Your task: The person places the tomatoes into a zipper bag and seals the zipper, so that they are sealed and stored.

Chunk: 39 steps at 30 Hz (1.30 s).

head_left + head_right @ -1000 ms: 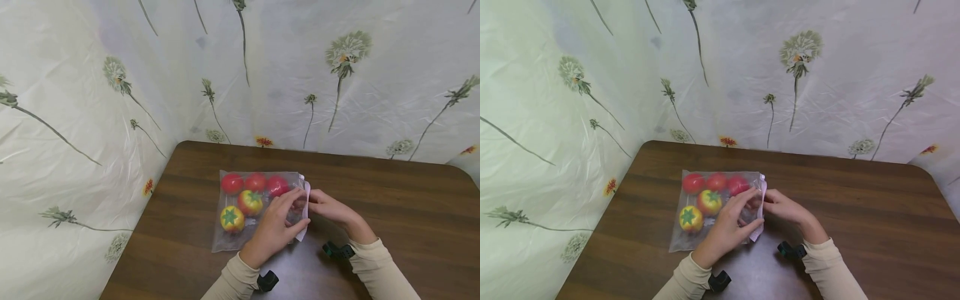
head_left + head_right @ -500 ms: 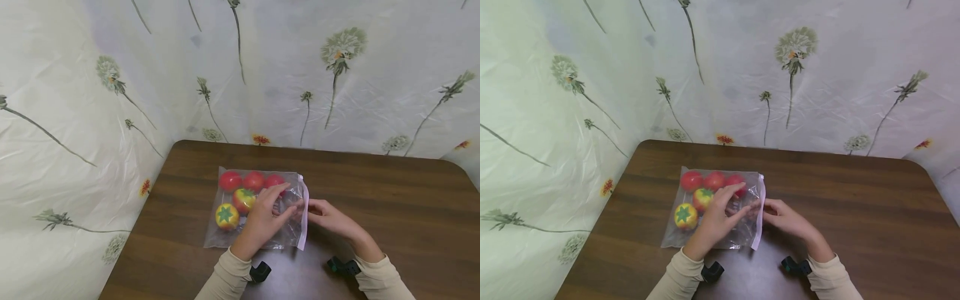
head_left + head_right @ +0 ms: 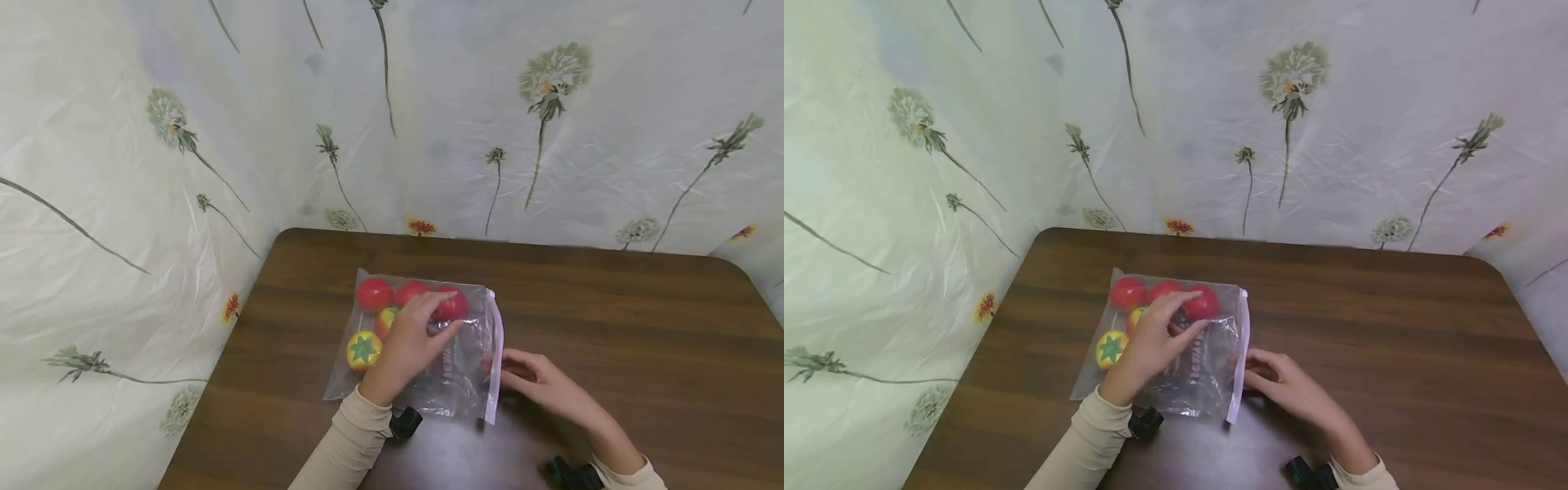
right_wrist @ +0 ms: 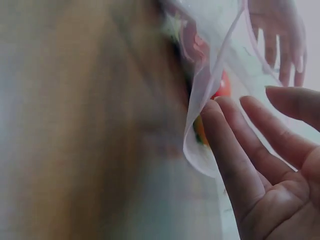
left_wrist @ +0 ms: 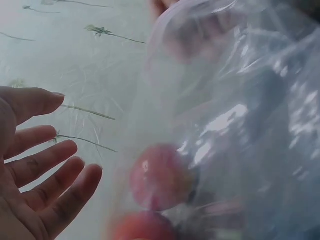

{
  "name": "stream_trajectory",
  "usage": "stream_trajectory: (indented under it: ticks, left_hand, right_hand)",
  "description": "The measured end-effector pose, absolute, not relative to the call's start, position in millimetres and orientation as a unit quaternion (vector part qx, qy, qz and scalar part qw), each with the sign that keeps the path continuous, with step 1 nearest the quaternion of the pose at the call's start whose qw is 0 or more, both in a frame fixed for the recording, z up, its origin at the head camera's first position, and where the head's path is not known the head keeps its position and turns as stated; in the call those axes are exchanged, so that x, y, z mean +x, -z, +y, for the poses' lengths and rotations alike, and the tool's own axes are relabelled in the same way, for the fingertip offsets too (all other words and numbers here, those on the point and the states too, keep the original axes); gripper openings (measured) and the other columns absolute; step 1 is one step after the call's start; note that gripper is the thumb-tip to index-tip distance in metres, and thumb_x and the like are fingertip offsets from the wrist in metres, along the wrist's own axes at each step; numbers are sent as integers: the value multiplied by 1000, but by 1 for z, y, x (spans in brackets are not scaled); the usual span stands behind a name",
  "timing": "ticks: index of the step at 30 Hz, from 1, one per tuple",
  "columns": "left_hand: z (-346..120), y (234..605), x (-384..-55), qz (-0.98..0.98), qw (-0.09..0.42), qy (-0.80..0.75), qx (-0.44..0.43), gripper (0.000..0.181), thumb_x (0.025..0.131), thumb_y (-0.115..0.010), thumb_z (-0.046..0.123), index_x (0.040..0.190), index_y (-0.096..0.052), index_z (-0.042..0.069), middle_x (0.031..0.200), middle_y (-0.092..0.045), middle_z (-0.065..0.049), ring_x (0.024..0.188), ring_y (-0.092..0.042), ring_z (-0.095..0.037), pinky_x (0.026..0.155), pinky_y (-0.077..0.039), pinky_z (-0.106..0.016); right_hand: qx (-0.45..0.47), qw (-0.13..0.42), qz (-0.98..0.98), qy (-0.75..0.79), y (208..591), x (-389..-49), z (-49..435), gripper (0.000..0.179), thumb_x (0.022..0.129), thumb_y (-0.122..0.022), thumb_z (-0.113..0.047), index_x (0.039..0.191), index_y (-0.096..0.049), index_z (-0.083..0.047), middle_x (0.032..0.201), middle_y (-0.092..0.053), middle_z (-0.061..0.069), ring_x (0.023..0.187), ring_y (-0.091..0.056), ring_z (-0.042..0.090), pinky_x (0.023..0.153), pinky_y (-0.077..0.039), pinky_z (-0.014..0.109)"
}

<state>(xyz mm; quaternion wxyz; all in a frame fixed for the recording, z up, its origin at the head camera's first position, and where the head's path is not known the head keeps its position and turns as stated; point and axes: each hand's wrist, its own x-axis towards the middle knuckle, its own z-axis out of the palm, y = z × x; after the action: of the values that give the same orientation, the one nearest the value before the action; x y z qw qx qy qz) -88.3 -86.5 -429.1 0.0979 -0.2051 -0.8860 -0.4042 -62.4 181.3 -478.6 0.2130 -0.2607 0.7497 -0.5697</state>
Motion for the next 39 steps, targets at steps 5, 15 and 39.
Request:
stream_trajectory:
  ticks: [5,15,39]
  left_hand:
    - [-89,420,-99,-901,84,363,-223,48,93,-78,29,137,-64,17,130,-71,-1,112,-63,-18,92,-57,-30]
    - [-81,409,-140,-925,18,294,-242,47,95,-74,32,138,-64,17,138,-67,1,122,-56,-19,103,-52,-33]
    - [-25,427,-212,-925,-198,226,-231,41,103,-58,27,137,-64,6,139,-67,-8,130,-62,-22,110,-49,-35]
  right_hand:
    - [-247,194,763,565,484,-47,187,25,103,-57,-5,126,-62,5,117,-72,21,106,-71,2,86,-58,21]
    - [-149,320,709,610,487,-18,193,42,98,-67,-10,129,-53,14,111,-73,20,96,-75,14,81,-63,33]
    - [-76,309,672,669,497,0,169,26,102,-62,-16,103,-66,9,91,-75,1,90,-74,12,81,-62,29]
